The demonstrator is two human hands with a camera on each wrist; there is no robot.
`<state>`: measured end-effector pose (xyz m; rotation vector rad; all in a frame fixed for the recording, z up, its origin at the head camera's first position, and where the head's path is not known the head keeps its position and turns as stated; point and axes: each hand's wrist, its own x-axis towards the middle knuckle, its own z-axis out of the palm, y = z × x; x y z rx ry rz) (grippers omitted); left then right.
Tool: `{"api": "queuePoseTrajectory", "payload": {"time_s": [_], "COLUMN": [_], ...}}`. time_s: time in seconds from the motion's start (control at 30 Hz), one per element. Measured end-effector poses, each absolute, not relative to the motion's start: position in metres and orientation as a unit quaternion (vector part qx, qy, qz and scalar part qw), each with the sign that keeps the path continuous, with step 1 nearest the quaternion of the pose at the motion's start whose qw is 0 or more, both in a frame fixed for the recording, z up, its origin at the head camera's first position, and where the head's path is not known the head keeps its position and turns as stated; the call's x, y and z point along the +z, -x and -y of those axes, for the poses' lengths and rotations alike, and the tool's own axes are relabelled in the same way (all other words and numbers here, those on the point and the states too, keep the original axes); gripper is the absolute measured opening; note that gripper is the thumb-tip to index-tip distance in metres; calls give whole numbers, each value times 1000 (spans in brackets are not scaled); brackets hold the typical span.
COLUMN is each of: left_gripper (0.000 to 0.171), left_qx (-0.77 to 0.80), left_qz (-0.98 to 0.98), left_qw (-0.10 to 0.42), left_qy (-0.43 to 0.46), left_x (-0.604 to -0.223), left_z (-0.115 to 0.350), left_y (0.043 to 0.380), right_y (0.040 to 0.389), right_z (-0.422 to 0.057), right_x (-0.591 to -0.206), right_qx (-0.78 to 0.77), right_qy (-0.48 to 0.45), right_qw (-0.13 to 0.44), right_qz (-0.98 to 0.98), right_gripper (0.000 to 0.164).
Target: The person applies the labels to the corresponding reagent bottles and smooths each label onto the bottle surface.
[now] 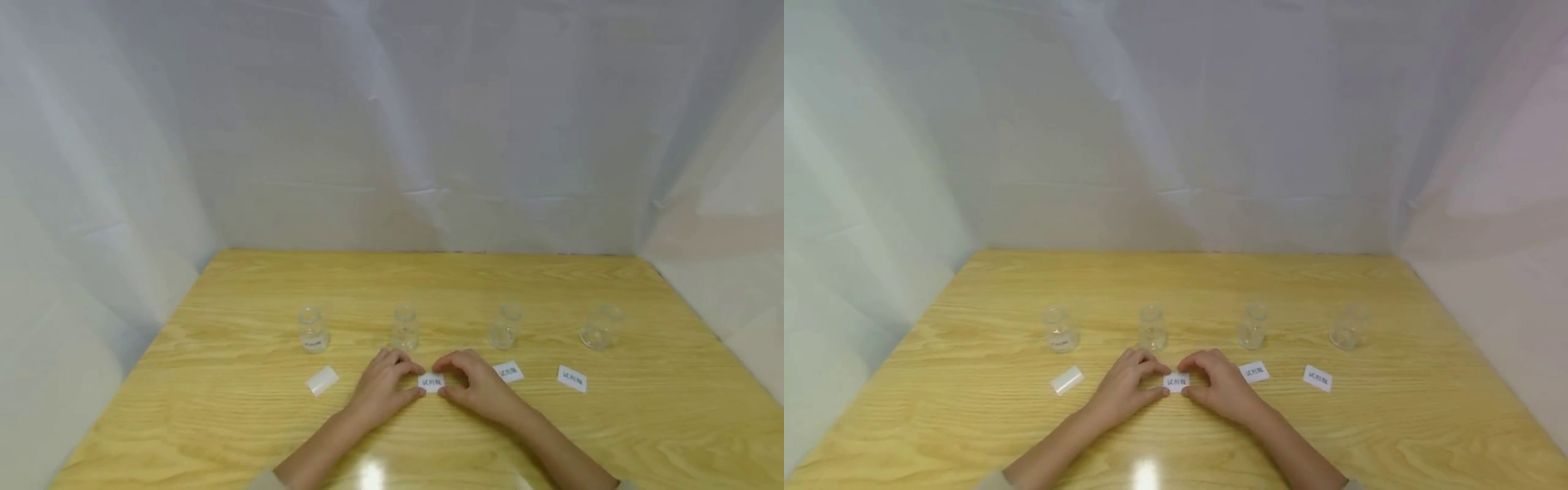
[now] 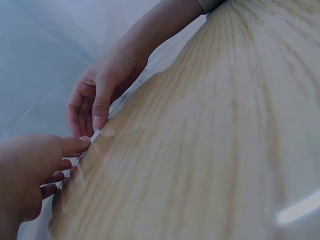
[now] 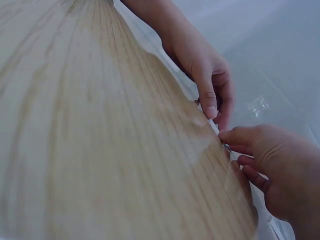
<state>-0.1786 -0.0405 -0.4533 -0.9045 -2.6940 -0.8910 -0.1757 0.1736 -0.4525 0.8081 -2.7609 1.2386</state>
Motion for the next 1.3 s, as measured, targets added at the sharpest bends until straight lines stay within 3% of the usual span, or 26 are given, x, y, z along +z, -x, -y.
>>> {"api": "queuePoseTrajectory", "payload": {"time_s": [0.3, 0.53, 1.1, 1.3], "left_gripper": [22, 30, 11, 25], "left_qx": [-307, -304, -321, -312], "left_qz": [899, 899, 881, 896], "left_qw": [75, 77, 87, 67], "left_qy": [303, 304, 335, 309], "left_x": [-456, -456, -454, -453], "left_z": [41, 40, 40, 40], "left_y": [179, 180, 178, 178], "right_y": [175, 175, 177, 177], "right_z": [-173, -173, -175, -175], "right_x": [-454, -453, -454, -455], "right_qx": [365, 362, 325, 316], "right_qy": [-275, -283, -330, -336], "right_qw": [27, 36, 70, 73], "right_qz": [889, 887, 884, 884], "right_gripper": [36, 35, 24, 21]}}
